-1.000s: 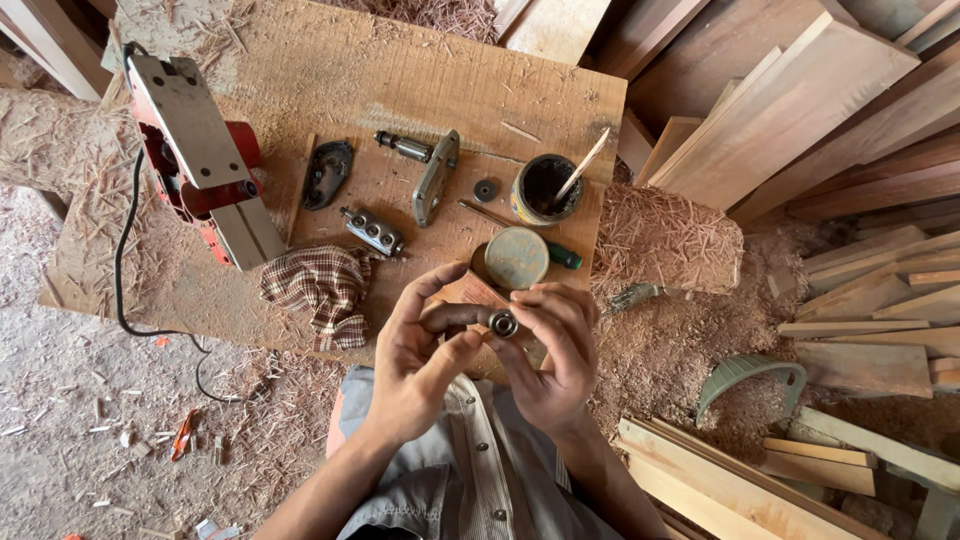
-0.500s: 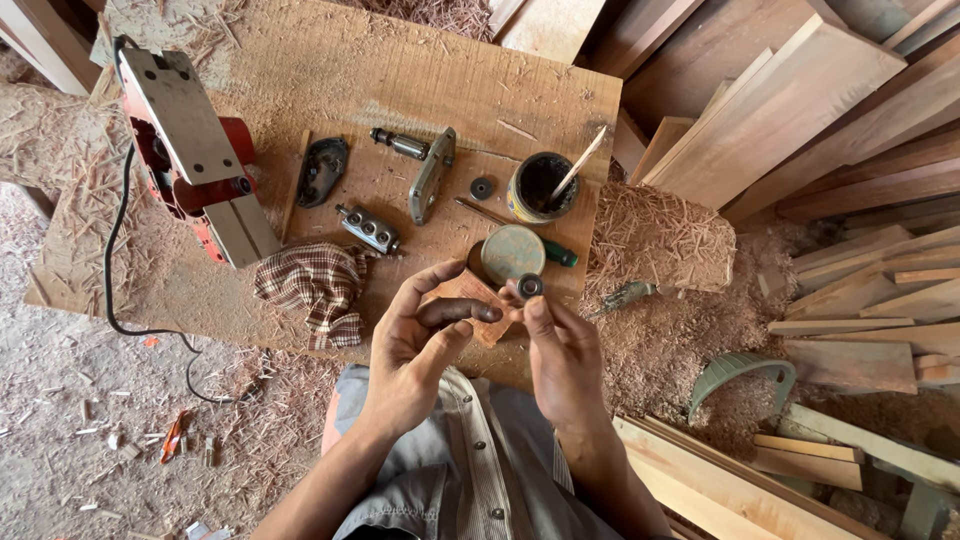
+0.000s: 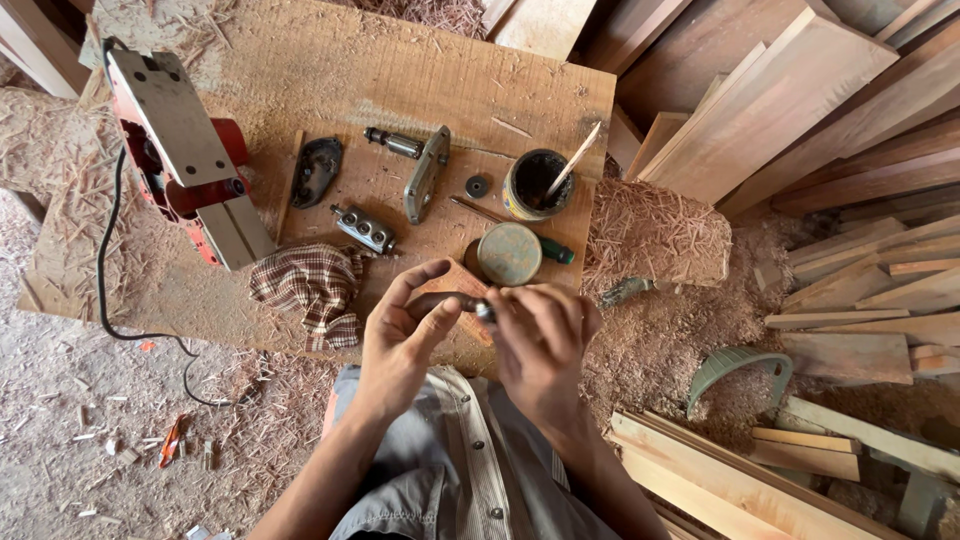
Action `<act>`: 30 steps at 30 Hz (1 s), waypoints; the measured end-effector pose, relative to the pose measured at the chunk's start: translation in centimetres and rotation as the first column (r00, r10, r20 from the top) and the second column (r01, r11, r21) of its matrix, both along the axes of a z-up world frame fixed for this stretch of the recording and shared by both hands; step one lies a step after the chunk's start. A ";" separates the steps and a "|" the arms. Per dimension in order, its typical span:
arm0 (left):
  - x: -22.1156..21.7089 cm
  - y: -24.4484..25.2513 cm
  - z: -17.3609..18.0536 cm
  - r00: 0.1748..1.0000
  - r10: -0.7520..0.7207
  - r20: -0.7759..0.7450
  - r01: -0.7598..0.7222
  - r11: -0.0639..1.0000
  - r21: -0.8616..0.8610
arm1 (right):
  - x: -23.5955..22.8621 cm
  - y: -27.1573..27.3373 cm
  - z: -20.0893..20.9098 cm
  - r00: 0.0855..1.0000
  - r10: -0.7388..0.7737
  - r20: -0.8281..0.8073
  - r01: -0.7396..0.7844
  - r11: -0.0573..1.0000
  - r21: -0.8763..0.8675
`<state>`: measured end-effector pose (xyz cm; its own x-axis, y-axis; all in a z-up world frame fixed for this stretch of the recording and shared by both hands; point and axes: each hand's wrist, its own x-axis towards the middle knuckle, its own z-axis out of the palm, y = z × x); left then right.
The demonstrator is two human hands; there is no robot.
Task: The person stirs a dark substance in a small container and applies it to a small wooden block and a cylindrical metal component with a stick.
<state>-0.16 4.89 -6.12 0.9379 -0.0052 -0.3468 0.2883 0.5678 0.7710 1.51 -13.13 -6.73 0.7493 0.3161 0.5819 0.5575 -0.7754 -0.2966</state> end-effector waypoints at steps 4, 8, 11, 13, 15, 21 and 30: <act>0.2 0.4 -1.8 0.994 -0.024 -0.107 0.024 1.000 0.001 | -0.3 0.0 0.0 0.998 0.065 -0.024 -0.068 0.983 -0.171; 0.2 1.2 -3.2 0.968 -0.085 -0.234 0.090 0.996 0.012 | -0.2 -0.5 0.1 0.991 0.115 -0.062 -0.127 0.958 -0.257; 0.0 1.7 -4.1 0.953 -0.118 -0.277 0.124 0.992 0.003 | 0.1 -0.6 -0.5 0.978 0.180 -0.103 -0.201 0.950 -0.238; -0.2 1.9 -4.8 0.949 -0.134 -0.287 0.137 0.990 -0.008 | 0.5 -0.8 -1.2 0.957 0.253 -0.140 -0.275 0.946 -0.173; -0.3 2.0 -5.5 0.949 -0.141 -0.282 0.139 0.990 -0.030 | 1.7 -1.2 -2.0 0.920 0.346 -0.185 -0.366 0.927 -0.086; -0.3 2.0 -7.3 0.966 -0.082 -0.246 0.080 0.997 -0.021 | 13.2 -7.6 -4.0 0.942 -0.073 -0.328 0.150 0.964 0.219; -1.0 2.3 -7.8 0.951 -0.077 -0.298 0.039 0.991 -0.132 | 19.6 -8.3 -7.0 0.799 -0.337 -0.499 0.410 0.911 0.041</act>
